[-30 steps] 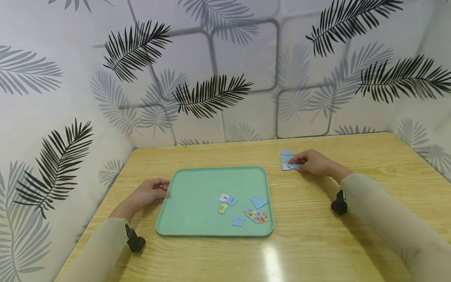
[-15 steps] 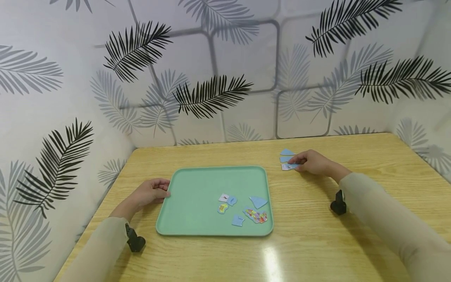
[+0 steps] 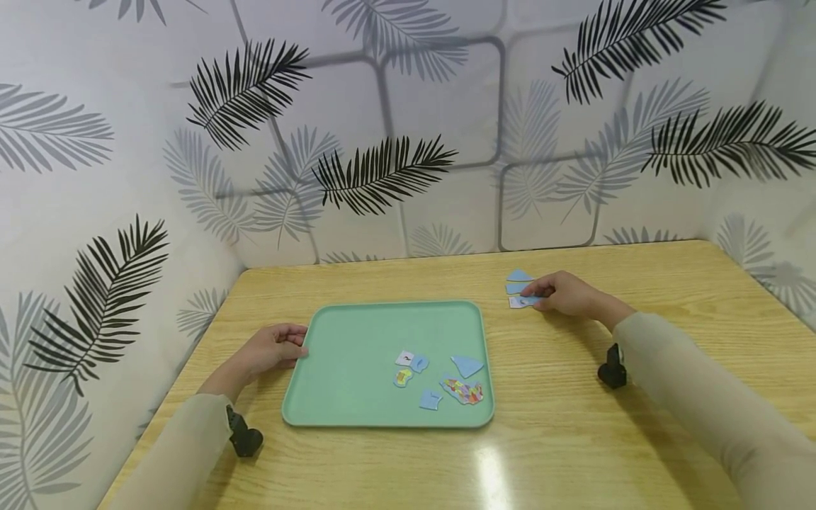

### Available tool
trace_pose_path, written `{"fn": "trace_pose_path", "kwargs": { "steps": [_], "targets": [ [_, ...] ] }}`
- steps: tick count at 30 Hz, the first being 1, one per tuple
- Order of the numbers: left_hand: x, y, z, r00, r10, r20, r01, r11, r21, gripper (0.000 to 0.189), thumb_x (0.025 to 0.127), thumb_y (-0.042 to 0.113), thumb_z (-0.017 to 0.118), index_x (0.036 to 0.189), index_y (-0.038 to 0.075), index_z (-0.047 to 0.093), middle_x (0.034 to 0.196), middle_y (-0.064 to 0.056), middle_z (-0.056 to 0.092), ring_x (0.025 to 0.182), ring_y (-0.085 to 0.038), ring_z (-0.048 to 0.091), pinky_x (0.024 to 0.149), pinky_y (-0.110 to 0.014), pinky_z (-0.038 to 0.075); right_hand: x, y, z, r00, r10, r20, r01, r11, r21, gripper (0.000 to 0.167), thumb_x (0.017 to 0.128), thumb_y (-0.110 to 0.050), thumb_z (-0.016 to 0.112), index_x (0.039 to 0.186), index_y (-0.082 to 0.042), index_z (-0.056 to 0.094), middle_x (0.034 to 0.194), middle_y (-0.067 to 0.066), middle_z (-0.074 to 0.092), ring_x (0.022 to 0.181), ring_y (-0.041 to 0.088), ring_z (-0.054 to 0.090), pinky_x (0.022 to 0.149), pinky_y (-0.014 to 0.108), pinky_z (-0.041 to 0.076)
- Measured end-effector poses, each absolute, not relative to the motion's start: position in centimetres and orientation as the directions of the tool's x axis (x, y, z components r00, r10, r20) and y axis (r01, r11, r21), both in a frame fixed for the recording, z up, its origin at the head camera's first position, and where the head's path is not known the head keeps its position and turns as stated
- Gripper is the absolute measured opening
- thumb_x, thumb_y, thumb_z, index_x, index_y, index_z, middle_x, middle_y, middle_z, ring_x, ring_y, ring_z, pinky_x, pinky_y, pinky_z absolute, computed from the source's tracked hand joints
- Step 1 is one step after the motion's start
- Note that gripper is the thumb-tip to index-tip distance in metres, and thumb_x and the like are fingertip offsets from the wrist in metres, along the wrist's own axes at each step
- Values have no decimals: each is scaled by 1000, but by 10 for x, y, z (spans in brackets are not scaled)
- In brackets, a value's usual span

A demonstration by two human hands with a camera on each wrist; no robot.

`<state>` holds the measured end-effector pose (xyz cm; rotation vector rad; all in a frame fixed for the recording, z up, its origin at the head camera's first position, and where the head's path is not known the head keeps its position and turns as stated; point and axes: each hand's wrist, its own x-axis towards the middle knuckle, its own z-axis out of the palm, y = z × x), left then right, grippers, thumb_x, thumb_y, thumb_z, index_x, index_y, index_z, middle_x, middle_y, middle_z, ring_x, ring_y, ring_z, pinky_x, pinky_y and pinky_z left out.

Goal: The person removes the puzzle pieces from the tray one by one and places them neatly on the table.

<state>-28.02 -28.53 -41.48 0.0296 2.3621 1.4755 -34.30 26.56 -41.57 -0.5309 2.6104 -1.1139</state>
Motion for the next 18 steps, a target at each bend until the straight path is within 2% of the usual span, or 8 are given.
{"fn": "trace_pose_path", "kwargs": {
  "steps": [12,18],
  "targets": [
    [-280,-287,-416,-938,204,-281,-163,457,874,52,91,6,66,137,-7,45,107,-11,54,92,-18,56,80,-31,53,-343,264,-415,-903,-422,-85,-231,641,-732,29,92,-1,63,121,4,64,118,18,63,91,21,48,76,30,41],
    [-279,-287,-415,-938,201,-282,-163,461,872,52,91,6,67,137,-7,45,107,-11,54,92,-18,56,79,-31,53,-342,264,-416,-905,-419,-76,-234,638,-734,29,92,-1,64,121,3,65,119,18,62,96,23,51,80,32,43]
  ]
}}
